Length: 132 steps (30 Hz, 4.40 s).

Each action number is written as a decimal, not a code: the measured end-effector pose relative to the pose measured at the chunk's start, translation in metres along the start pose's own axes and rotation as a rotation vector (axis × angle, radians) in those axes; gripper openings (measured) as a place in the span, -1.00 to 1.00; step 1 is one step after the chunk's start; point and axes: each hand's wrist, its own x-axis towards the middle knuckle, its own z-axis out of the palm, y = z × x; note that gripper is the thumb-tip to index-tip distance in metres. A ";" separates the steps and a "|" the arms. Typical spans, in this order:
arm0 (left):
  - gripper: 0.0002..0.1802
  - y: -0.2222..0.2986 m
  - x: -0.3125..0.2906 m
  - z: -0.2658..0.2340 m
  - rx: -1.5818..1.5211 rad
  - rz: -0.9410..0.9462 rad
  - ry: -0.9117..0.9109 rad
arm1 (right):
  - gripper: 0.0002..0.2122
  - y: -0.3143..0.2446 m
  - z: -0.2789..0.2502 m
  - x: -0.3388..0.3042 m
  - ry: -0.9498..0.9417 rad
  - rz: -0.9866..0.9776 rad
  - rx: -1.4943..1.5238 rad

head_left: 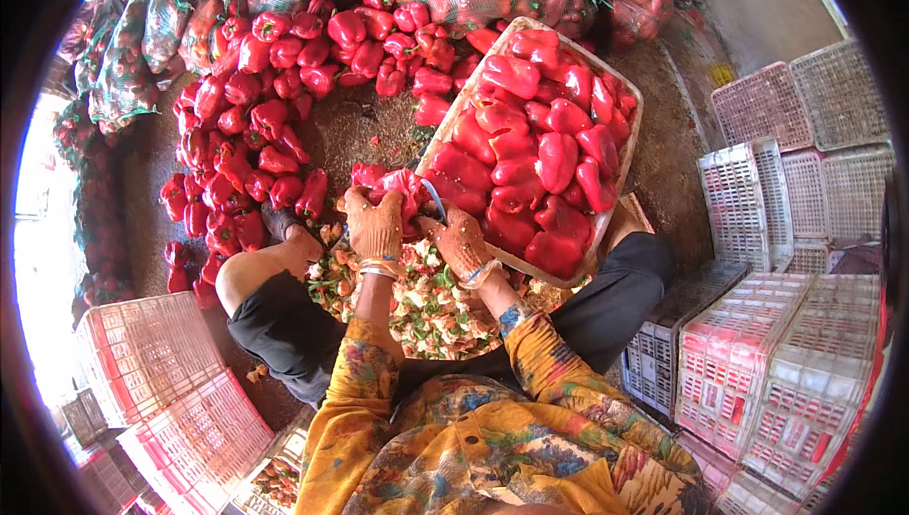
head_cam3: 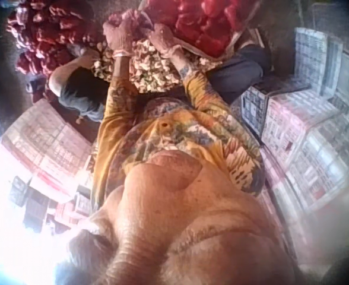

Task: The person cores red bell peppers using a knife by hand, removing the stems and placing the peppers into a white plastic tray.

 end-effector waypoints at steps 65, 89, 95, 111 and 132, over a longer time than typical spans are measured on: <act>-0.73 0.005 -0.034 0.039 -0.299 0.339 -0.107 | -0.63 -0.017 -0.045 0.076 0.567 -0.153 -0.341; -0.82 -0.117 0.069 0.062 -0.644 -0.317 0.233 | -0.67 -0.002 -0.009 0.094 0.383 0.100 -0.218; -0.72 -0.158 0.155 0.025 0.488 -0.005 0.269 | -0.69 -0.006 -0.012 0.092 0.389 0.202 -0.104; -0.56 -0.231 0.214 0.021 -1.012 -0.498 -0.164 | -0.72 0.003 -0.006 0.088 0.353 0.135 -0.167; -0.50 0.046 -0.071 0.008 -0.878 0.256 -0.249 | -0.79 -0.073 -0.063 -0.063 0.159 -0.393 -0.631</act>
